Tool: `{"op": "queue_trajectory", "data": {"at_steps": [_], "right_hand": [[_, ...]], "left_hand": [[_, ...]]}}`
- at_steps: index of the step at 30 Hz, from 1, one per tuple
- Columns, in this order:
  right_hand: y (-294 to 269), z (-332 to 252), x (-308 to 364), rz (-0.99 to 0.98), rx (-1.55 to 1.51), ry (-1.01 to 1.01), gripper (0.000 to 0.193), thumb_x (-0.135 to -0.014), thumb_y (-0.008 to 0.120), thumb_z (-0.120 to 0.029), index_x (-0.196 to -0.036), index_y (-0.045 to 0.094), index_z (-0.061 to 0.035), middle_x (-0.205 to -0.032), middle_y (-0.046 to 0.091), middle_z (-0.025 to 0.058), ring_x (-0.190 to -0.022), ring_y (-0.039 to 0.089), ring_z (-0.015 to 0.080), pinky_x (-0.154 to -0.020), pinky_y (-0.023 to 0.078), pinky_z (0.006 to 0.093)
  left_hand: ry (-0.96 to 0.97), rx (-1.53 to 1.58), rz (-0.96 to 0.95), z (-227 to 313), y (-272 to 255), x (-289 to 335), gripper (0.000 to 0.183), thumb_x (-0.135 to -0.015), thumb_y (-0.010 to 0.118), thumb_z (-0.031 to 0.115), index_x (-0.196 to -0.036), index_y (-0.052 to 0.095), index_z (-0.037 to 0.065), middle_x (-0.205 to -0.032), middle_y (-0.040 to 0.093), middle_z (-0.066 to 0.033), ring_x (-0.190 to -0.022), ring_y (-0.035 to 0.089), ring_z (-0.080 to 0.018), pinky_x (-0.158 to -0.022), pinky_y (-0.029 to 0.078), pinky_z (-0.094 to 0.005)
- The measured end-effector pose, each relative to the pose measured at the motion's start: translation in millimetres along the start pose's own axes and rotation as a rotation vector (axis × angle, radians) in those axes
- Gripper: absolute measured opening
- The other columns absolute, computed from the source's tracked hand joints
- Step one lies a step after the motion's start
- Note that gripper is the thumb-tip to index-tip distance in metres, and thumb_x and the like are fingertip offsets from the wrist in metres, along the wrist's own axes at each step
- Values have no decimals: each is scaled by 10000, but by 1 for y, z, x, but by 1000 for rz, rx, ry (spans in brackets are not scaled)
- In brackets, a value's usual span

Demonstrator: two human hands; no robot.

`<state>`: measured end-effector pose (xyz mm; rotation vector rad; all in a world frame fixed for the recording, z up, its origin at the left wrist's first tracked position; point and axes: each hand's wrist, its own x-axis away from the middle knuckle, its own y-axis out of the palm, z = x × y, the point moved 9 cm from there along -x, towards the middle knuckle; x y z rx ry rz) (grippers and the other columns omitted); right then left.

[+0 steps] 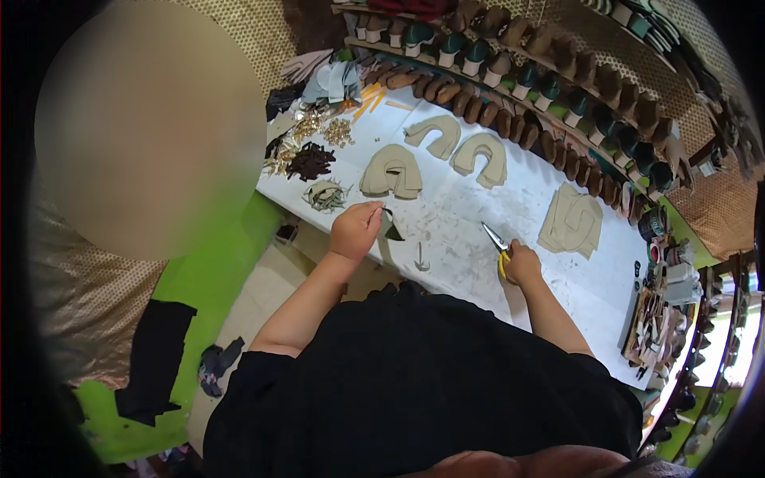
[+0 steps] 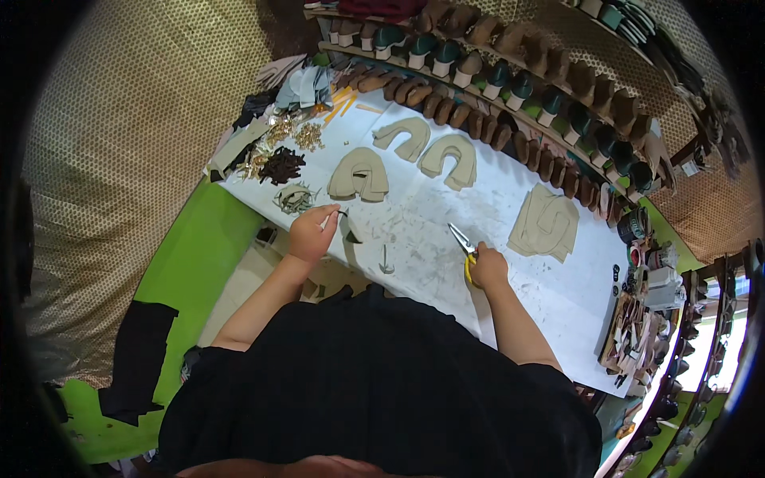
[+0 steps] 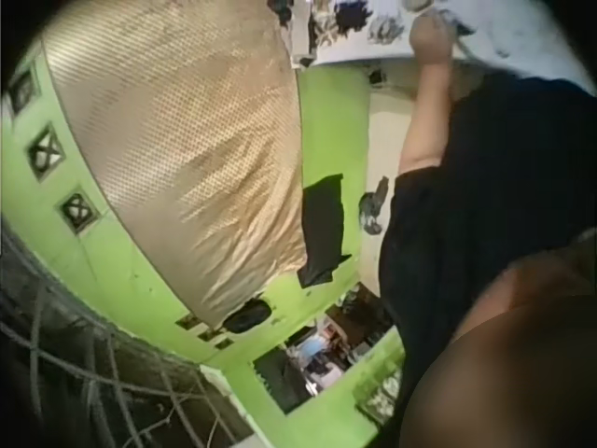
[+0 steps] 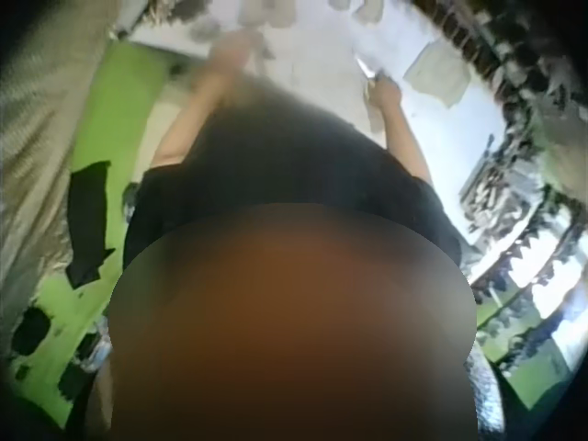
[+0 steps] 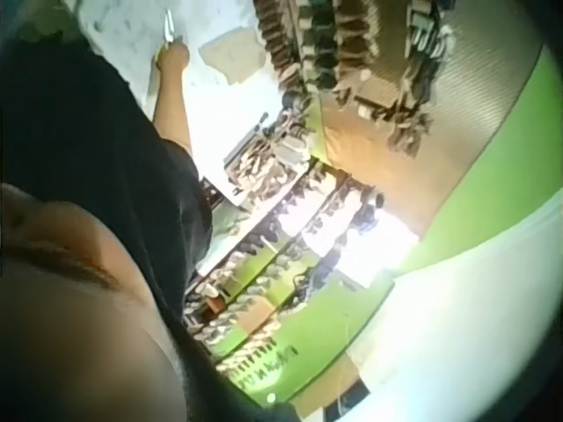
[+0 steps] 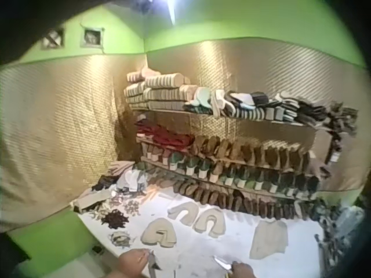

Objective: The recorder uses scissors to cut out specific shoe pattern shapes from a sheet of material on a workbench.

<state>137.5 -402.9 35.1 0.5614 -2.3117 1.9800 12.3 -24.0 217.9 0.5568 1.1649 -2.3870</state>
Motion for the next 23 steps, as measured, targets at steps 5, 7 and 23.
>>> {"op": "queue_trajectory", "data": {"at_steps": [5, 7, 23], "right_hand": [[-4, 12, 12, 9, 100, -73, 420, -756, 754, -358, -1069, 630, -105, -1041, 642, 161, -988, 630, 345, -808, 541, 455], [-11, 9, 11, 30, 109, -91, 429, -760, 761, -379, -1061, 645, -96, -1047, 624, 168, -998, 622, 352, -804, 539, 463], [-117, -168, -11, -203, -675, -595, 305, -818, 698, -246, -1076, 727, -87, -914, 732, 149, -858, 704, 257, -816, 534, 357]], "left_hand": [[-80, -14, 23, 7, 1, -7, 187, -880, 652, 170, -991, 742, 50, -921, 712, -162, -847, 686, -315, -747, 541, -369], [-89, -3, 9, 20, 3, -11, 193, -886, 649, 180, -988, 739, 44, -923, 712, -165, -852, 687, -318, -756, 540, -370], [-191, -67, -110, 64, 28, 8, 286, -882, 665, 243, -1099, 720, 66, -1062, 704, -176, -1006, 666, -335, -870, 526, -381]]}}
